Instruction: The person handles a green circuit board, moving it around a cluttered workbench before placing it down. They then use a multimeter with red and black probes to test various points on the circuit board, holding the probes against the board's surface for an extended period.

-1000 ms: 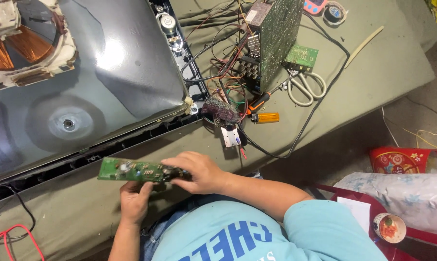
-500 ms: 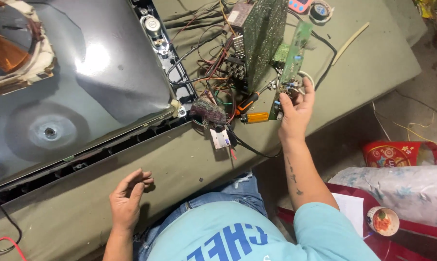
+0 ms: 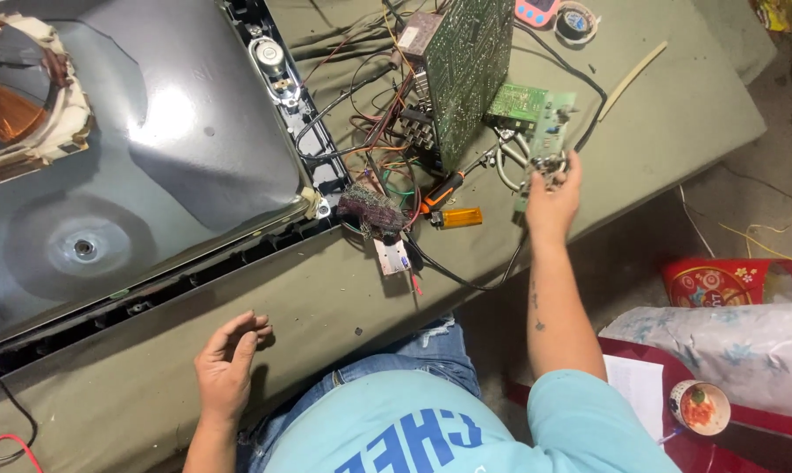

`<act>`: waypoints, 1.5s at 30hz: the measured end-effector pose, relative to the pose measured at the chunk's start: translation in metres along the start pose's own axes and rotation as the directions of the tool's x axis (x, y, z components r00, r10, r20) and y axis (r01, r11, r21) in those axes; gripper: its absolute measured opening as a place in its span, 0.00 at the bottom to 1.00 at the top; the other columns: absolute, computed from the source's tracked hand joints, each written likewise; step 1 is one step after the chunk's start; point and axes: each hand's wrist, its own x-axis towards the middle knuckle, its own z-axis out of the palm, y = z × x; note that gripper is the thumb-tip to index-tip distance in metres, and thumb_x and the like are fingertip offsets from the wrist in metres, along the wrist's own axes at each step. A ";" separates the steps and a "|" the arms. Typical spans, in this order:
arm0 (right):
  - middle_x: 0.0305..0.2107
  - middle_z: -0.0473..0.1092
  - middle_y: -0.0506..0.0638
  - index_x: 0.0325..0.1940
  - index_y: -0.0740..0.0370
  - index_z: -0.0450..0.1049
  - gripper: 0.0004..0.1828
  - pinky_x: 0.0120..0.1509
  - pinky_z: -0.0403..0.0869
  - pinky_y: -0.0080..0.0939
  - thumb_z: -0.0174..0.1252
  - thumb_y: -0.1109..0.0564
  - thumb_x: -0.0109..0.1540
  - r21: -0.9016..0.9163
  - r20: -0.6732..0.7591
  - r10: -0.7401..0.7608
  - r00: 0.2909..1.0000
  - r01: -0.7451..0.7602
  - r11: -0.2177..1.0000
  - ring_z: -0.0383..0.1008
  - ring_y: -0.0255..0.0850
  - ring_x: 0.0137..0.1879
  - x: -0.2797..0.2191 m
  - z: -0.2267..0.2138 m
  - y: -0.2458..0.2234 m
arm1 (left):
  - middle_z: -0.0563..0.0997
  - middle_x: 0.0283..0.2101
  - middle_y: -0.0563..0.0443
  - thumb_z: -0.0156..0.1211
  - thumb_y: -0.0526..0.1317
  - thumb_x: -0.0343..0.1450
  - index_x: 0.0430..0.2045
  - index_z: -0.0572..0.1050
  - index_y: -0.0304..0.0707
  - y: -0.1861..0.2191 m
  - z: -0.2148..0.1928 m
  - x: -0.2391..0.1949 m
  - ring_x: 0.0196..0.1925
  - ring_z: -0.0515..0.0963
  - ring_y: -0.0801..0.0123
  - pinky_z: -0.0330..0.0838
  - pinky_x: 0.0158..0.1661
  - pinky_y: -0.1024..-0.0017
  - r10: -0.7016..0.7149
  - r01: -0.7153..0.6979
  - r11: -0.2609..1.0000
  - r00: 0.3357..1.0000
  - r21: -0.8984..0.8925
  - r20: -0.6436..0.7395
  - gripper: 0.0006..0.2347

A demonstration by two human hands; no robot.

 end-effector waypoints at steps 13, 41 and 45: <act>0.74 0.50 0.62 0.76 0.53 0.60 0.39 0.77 0.52 0.68 0.65 0.44 0.65 -0.680 0.120 -0.375 0.919 0.351 0.644 0.48 0.61 0.77 0.061 0.014 -0.050 | 0.86 0.47 0.36 0.59 0.33 0.73 0.53 0.77 0.26 0.007 0.005 0.004 0.47 0.87 0.57 0.85 0.51 0.62 -0.044 0.046 0.997 0.999 0.069 -0.028 0.14; 0.57 0.72 0.61 0.59 0.61 0.76 0.40 0.72 0.62 0.70 0.74 0.33 0.53 -0.833 0.553 -0.024 0.833 0.553 0.002 0.68 0.59 0.66 0.164 0.076 -0.135 | 0.86 0.48 0.38 0.60 0.33 0.72 0.52 0.78 0.30 0.015 0.010 0.004 0.48 0.87 0.59 0.84 0.53 0.63 -0.110 0.114 0.990 0.993 0.088 -0.044 0.14; 0.56 0.73 0.59 0.57 0.58 0.81 0.37 0.70 0.64 0.67 0.71 0.31 0.55 -0.826 0.558 -0.054 0.828 0.547 -0.139 0.67 0.56 0.64 0.163 0.083 -0.145 | 0.87 0.49 0.39 0.60 0.34 0.72 0.53 0.78 0.30 0.013 0.008 0.005 0.49 0.87 0.60 0.84 0.53 0.64 -0.113 0.116 0.987 0.993 0.108 -0.034 0.14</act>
